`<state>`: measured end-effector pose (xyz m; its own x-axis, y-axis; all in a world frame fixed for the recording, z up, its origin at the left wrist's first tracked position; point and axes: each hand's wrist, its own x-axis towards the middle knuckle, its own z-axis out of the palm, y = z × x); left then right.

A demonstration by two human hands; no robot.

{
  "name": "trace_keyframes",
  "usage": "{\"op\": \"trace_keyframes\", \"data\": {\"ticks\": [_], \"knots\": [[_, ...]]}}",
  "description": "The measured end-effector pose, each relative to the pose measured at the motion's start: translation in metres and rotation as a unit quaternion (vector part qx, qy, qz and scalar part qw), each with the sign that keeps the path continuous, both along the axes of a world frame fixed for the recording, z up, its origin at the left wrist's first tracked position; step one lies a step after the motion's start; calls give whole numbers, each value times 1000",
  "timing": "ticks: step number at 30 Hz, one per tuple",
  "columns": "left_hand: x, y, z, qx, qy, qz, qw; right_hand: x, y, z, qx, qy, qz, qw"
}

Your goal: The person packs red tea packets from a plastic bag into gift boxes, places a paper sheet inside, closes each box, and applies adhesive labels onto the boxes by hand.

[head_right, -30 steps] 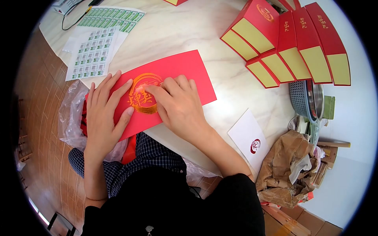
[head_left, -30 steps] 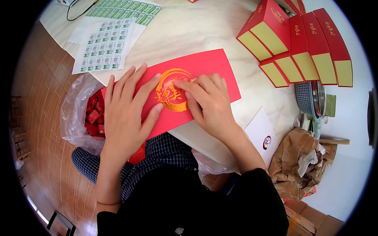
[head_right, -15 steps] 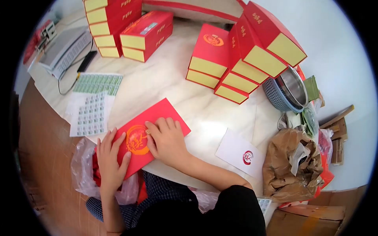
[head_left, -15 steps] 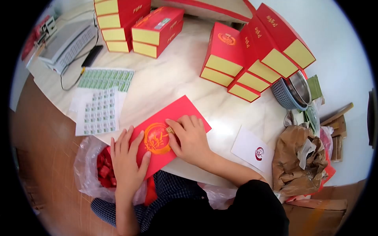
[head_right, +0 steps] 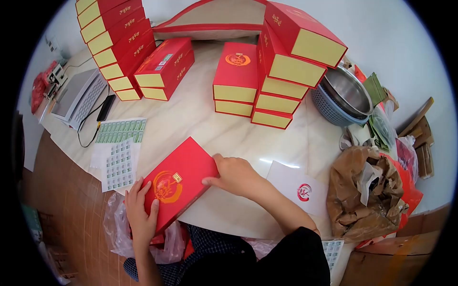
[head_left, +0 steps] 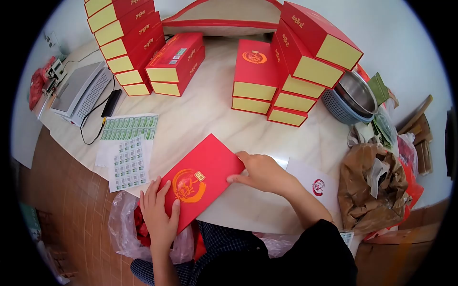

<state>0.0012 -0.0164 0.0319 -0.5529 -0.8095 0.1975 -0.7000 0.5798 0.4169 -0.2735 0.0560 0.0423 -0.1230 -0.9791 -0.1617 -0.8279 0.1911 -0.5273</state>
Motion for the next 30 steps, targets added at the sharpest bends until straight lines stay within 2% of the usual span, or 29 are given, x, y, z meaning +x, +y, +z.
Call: {"op": "trace_keyframes", "data": {"ticks": [3,5,8,11,15,19,30], "knots": [[-2,0,0,-11,7,5,1000,-1,-2,5,21,-19,-28,999],[-3,-5,-1,-17,11,9,1000,-6,1,6,4,-12,12,1000],[-4,-12,-2,-14,17,12,1000,-8,-2,-3,-16,16,4,1000],[-3,-23,-6,-51,12,-32,998,-8,-1,-6,-43,30,-14,999],[-4,-27,-5,-36,10,-79,996,-4,-2,-4,-56,24,-20,998],[-7,-27,-5,-27,2,-90,996,-3,-4,-4,-33,-14,-29,999],[-17,-28,-6,-30,9,-110,993,-4,-4,-3,-28,-6,-27,999]]}}
